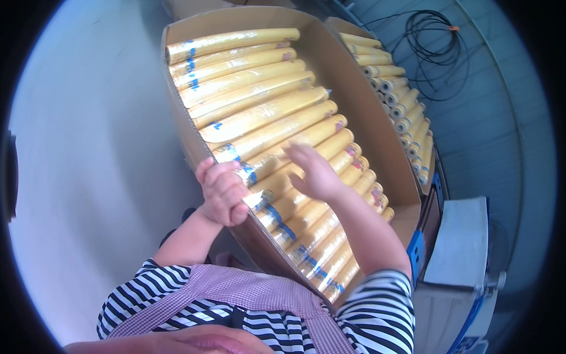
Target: The person packs yellow-wrapped rolls into a large cardboard box by hand, arranging them in neat rows.
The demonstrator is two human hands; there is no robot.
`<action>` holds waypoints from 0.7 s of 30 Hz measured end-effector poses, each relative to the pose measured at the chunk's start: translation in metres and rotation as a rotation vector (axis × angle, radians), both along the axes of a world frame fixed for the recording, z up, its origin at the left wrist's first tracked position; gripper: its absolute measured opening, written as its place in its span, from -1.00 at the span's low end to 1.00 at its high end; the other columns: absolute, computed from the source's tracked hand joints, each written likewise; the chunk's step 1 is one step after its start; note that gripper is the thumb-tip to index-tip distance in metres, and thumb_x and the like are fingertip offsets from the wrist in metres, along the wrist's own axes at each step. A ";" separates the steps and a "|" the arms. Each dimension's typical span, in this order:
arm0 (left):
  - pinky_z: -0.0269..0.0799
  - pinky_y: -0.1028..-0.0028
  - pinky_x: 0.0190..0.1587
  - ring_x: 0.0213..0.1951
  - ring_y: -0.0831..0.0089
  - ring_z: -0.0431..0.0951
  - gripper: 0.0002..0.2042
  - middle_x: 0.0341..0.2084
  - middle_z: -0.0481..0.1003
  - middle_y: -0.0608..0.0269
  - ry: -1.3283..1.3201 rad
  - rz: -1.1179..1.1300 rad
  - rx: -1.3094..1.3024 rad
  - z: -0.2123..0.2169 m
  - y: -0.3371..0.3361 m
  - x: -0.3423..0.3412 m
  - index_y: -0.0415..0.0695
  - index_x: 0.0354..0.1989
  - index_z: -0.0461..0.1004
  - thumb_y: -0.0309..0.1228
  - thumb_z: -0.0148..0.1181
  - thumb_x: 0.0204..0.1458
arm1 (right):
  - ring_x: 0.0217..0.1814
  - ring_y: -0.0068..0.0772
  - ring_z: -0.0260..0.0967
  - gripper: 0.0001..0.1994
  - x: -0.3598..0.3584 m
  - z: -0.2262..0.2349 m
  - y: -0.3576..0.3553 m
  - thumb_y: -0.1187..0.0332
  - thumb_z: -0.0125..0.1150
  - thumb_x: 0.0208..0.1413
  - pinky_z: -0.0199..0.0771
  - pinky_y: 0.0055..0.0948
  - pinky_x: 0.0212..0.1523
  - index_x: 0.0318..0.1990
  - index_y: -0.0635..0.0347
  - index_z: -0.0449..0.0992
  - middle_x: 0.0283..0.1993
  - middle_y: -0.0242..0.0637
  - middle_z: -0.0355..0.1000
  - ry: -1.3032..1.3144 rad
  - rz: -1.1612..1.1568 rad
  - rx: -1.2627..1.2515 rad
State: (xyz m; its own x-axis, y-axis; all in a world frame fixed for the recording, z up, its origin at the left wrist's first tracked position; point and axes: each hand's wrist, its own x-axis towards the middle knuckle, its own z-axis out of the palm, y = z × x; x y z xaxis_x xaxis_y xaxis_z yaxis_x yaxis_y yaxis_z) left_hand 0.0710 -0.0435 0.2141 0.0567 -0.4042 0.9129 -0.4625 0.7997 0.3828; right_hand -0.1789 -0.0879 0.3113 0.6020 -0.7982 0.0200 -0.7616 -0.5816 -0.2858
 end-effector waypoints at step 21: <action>0.08 0.06 0.35 0.11 0.07 0.48 -0.73 -0.19 0.55 0.08 -0.386 0.078 0.075 0.015 0.008 0.014 -0.07 -0.40 0.49 -0.28 -0.11 0.26 | -0.02 -0.32 0.59 -0.74 -0.167 -0.006 0.364 0.43 0.29 0.13 0.54 -0.37 0.05 -0.02 0.20 0.61 -0.10 -0.22 0.62 -0.636 -1.000 -0.185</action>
State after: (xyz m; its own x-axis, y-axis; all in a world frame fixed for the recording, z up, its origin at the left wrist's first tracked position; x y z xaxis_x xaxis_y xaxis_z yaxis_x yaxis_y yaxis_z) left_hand 0.0853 -0.0359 0.2294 -0.2512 -0.4787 0.8413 -0.6422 0.7327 0.2252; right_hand -0.3458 0.2757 0.3052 -0.4427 -0.8603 0.2529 -0.6521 0.1153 -0.7493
